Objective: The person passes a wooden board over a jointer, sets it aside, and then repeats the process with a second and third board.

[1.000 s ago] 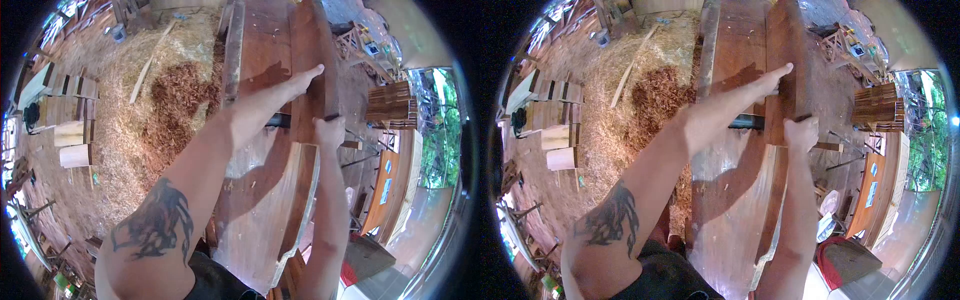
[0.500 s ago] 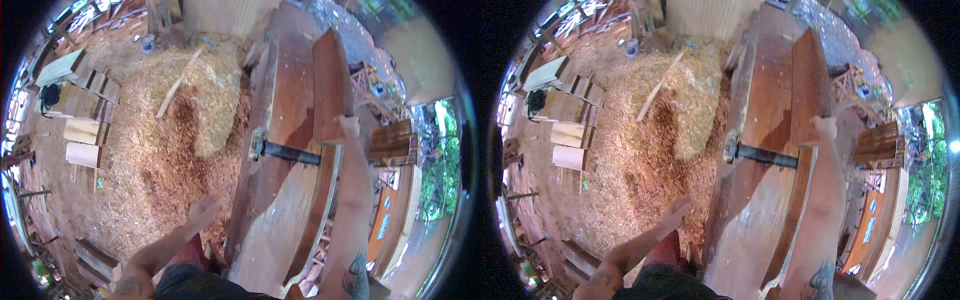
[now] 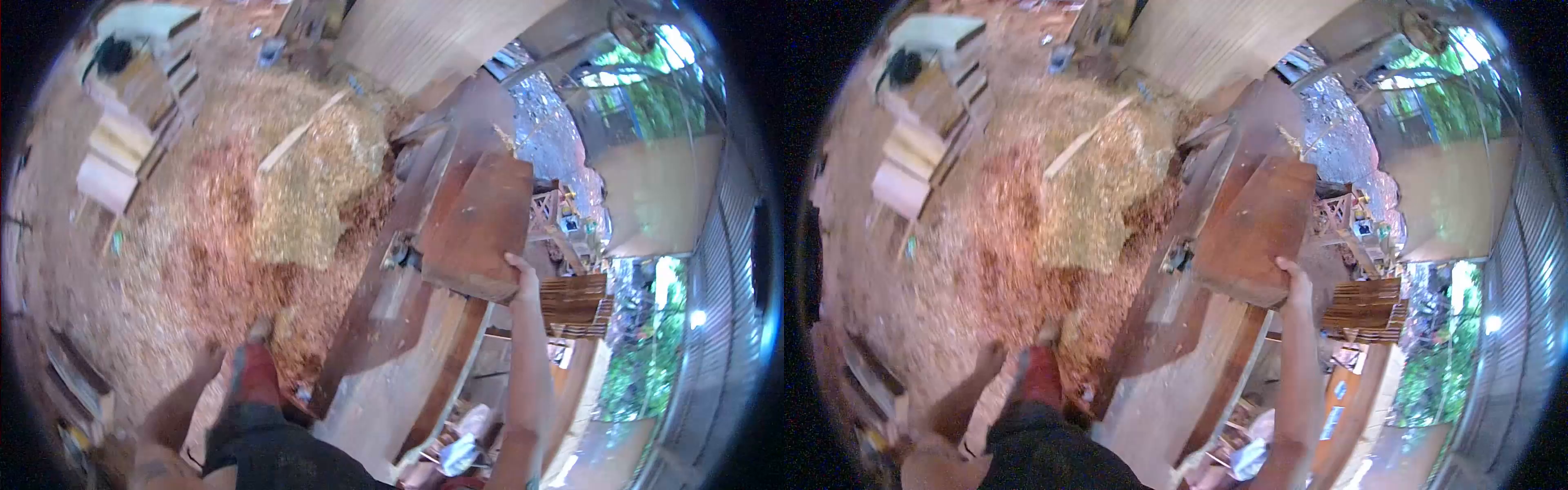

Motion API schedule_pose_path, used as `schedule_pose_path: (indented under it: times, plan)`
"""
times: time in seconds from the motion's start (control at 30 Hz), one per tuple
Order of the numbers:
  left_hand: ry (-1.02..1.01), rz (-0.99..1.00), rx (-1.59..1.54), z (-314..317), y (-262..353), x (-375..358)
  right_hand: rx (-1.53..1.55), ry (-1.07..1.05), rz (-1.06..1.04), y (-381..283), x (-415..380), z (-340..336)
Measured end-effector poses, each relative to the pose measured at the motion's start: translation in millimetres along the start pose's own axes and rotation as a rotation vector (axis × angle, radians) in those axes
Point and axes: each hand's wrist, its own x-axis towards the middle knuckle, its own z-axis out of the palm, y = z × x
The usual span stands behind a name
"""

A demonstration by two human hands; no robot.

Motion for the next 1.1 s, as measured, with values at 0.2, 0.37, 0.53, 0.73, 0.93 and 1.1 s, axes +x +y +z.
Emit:
schedule_pose_path:
  times: [0.2, 0.37, 0.53, 0.73, 0.93, 1.1]
  plan:
    - [-0.120, 0.009, -0.105, -7, 128, -27, 0.175, -0.200, 0.057, -59, -74, -12]
    - [-0.071, -0.001, -0.270, -2, 42, -31, 0.076, -0.104, 0.126, -80, -74, -12]
    - [-0.033, -0.174, -0.040, -40, 15, -54, 0.049, -0.174, 0.131, -91, -63, -7]
    - [-0.072, -0.222, -0.116, -61, 23, -51, -0.133, -0.099, 0.011, -72, -89, 51]
    - [-0.014, -0.097, -0.071, -64, 43, -36, -0.622, 0.062, -0.106, 9, -119, 58]
    - [-0.053, 0.098, -0.170, -47, 92, -20, -1.189, 0.253, -0.258, 113, -240, 44]
